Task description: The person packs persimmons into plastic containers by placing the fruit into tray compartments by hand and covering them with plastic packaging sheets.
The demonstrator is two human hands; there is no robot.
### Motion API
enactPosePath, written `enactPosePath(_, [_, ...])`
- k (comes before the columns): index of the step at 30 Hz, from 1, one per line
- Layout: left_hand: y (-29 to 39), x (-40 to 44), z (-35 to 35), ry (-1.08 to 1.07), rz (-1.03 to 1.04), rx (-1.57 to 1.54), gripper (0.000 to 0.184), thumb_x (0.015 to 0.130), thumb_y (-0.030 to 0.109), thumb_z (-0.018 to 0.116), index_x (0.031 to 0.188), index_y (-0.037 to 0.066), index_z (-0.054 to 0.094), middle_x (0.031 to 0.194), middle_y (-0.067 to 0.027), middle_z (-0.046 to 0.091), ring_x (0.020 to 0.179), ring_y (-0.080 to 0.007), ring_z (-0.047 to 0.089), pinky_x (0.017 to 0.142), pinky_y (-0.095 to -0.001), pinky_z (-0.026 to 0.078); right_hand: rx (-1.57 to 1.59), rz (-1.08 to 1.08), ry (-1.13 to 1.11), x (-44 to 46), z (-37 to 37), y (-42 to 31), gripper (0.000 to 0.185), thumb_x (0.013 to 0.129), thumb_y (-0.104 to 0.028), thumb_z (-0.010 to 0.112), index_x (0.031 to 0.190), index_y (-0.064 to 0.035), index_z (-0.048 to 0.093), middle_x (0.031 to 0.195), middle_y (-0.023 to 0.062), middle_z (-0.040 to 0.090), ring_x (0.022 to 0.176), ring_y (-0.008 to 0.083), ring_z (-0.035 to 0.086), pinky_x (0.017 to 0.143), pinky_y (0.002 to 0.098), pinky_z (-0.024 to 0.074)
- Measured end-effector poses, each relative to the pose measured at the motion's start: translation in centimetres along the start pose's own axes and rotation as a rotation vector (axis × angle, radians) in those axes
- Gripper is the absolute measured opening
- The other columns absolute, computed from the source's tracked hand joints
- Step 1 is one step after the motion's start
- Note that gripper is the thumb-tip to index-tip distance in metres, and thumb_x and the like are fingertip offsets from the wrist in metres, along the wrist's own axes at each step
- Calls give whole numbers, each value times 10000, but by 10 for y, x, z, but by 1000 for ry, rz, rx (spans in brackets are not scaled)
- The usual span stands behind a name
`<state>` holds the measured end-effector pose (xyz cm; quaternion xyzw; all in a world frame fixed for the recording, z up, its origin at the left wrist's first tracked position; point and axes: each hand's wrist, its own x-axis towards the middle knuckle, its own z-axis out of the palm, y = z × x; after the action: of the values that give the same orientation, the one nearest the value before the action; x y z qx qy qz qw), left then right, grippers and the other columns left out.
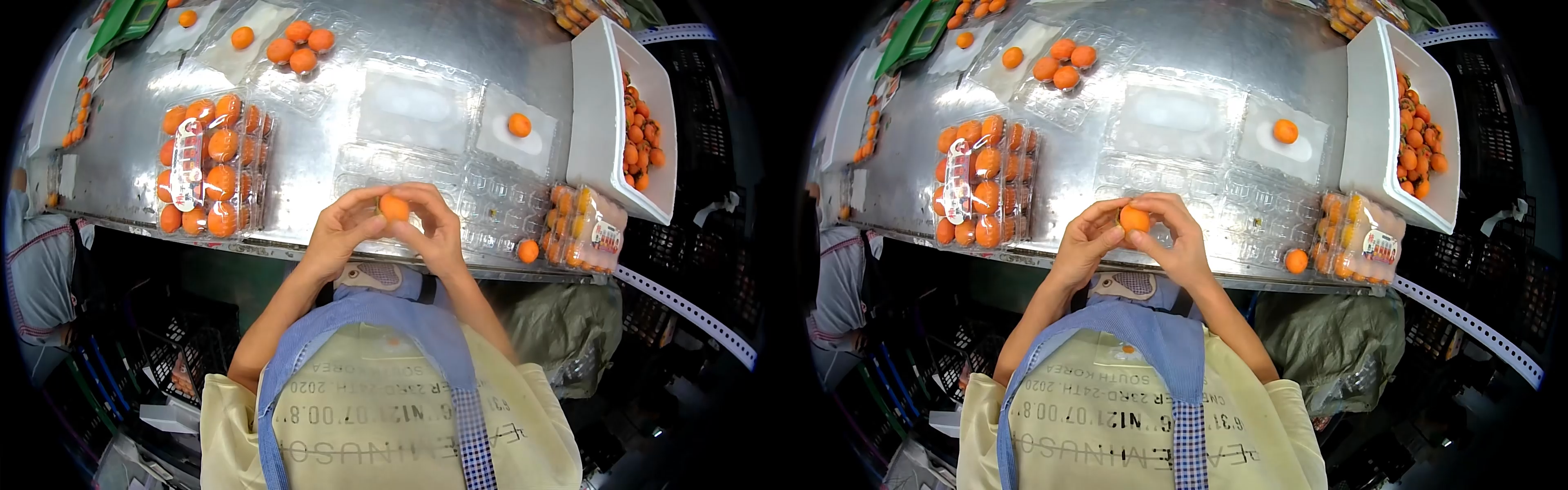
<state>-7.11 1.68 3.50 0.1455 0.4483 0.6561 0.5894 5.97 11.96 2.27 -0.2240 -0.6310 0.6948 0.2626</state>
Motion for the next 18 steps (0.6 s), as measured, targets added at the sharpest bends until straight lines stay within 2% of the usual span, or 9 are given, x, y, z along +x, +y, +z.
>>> enactPosePath(3, [-8,1,-3,1,24,27,362,825,38,588,1179,27,515,1140,-119,551,1032,-191,547,856,-326,484,58,50,33,-1,-1,2,324,771,-110,659,1073,-31,574,1097,86,509,996,166,511,824,271,425])
enactPosePath(6, [-10,0,-2,-34,-40,18,374,845,104,584,1193,6,491,1142,-136,535,1034,-205,544,816,-334,519,62,69,16,0,-8,6,289,784,-104,645,1053,-28,572,1088,86,503,989,167,518,824,278,431])
enactPosePath(12, [-8,1,-2,1,-28,37,378,856,113,571,1208,9,481,1131,-140,545,991,-198,566,797,-329,524,-55,48,1,1,0,-7,209,816,-107,608,1008,-31,571,1076,76,492,976,167,524,798,289,451])
enactPosePath(18, [-9,0,-1,11,-118,25,364,885,146,530,1215,5,473,1096,-143,562,949,-206,591,764,-315,531,9,180,14,2,-11,9,214,832,-117,581,1027,-31,571,1055,77,489,950,153,515,796,284,453])
